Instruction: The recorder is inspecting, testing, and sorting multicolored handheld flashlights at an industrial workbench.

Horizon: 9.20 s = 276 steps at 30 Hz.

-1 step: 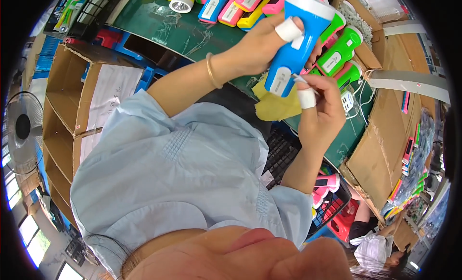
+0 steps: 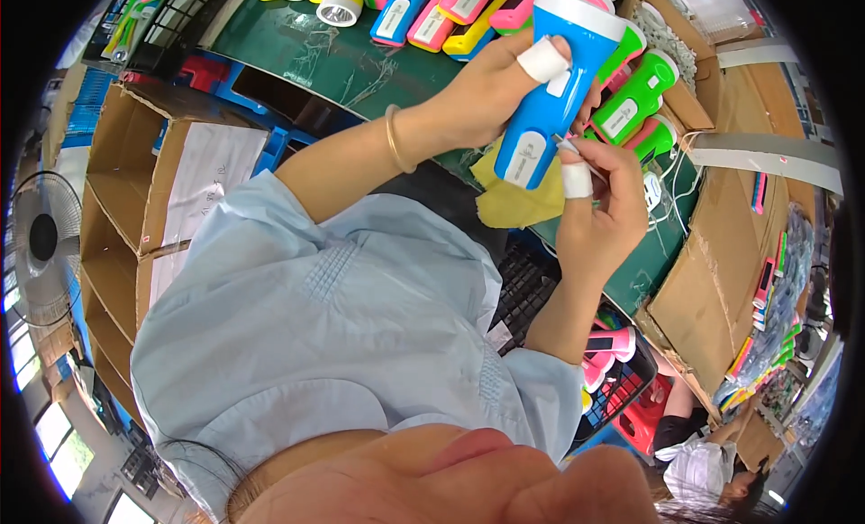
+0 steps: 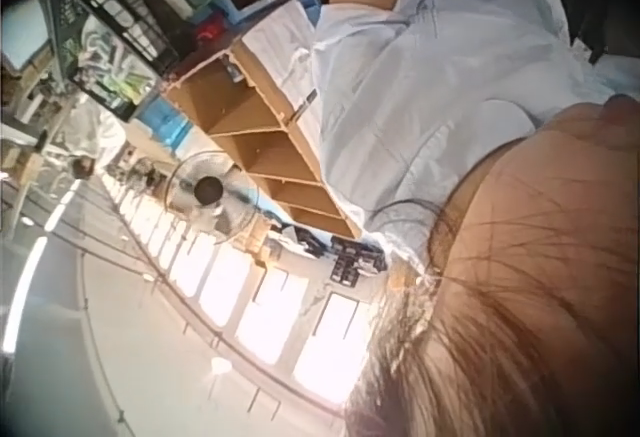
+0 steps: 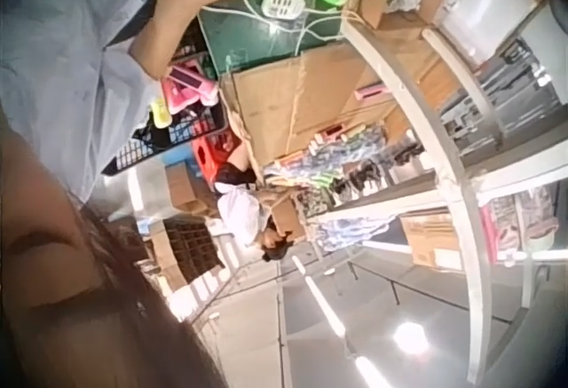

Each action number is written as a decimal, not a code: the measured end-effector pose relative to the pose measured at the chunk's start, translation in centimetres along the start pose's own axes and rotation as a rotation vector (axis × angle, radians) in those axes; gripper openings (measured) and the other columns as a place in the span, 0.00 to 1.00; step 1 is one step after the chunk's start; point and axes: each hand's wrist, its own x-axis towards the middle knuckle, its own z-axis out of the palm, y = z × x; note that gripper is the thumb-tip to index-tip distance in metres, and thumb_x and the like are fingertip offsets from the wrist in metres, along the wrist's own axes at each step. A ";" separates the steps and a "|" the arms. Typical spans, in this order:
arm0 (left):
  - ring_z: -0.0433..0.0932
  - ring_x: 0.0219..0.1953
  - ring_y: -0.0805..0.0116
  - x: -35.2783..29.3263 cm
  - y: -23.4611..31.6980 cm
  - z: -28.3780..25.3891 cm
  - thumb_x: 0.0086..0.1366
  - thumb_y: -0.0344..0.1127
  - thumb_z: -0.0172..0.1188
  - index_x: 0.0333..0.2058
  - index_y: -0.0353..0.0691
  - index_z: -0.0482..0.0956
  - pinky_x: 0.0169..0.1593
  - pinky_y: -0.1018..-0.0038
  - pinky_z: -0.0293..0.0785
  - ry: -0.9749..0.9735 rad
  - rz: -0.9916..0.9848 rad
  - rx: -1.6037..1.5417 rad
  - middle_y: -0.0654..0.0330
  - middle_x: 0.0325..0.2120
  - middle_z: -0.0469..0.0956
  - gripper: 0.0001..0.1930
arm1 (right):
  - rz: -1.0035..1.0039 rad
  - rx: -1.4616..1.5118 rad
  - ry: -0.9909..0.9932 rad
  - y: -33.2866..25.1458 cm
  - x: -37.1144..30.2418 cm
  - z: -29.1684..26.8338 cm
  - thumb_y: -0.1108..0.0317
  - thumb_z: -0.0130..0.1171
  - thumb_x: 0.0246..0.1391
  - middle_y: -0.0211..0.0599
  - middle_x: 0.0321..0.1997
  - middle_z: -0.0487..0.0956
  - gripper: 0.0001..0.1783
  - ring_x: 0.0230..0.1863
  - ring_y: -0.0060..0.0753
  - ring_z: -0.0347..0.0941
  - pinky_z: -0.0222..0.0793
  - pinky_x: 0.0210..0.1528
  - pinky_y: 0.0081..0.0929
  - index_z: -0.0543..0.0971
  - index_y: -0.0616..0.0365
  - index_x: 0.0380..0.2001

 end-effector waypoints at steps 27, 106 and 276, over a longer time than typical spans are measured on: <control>0.68 0.33 0.69 -0.1 -3.1 -0.6 0.55 0.69 0.41 0.49 0.36 0.61 0.43 0.72 0.67 -0.127 0.038 -0.742 0.61 0.29 0.68 0.39 | -0.158 -0.350 0.122 -0.2 -2.7 3.8 0.63 0.71 0.27 0.37 0.28 0.68 0.36 0.23 0.39 0.64 0.63 0.25 0.30 0.68 0.62 0.43; 0.63 0.17 0.79 1.8 -2.5 -0.2 0.64 0.45 0.38 0.21 0.36 0.68 0.20 0.76 0.58 0.464 0.061 0.306 0.64 0.12 0.65 0.21 | 0.494 0.617 -0.243 5.0 -1.1 3.0 0.54 0.56 0.53 0.29 0.34 0.72 0.25 0.31 0.19 0.65 0.59 0.33 0.16 0.70 0.66 0.43; 0.74 0.32 0.51 5.5 3.1 -0.4 0.49 0.31 0.60 0.42 0.29 0.66 0.33 0.62 0.72 0.388 0.609 1.420 0.44 0.29 0.71 0.22 | 0.537 0.587 -0.020 6.1 -2.5 -3.5 0.73 0.55 0.52 0.36 0.31 0.76 0.12 0.28 0.19 0.68 0.61 0.27 0.13 0.74 0.67 0.40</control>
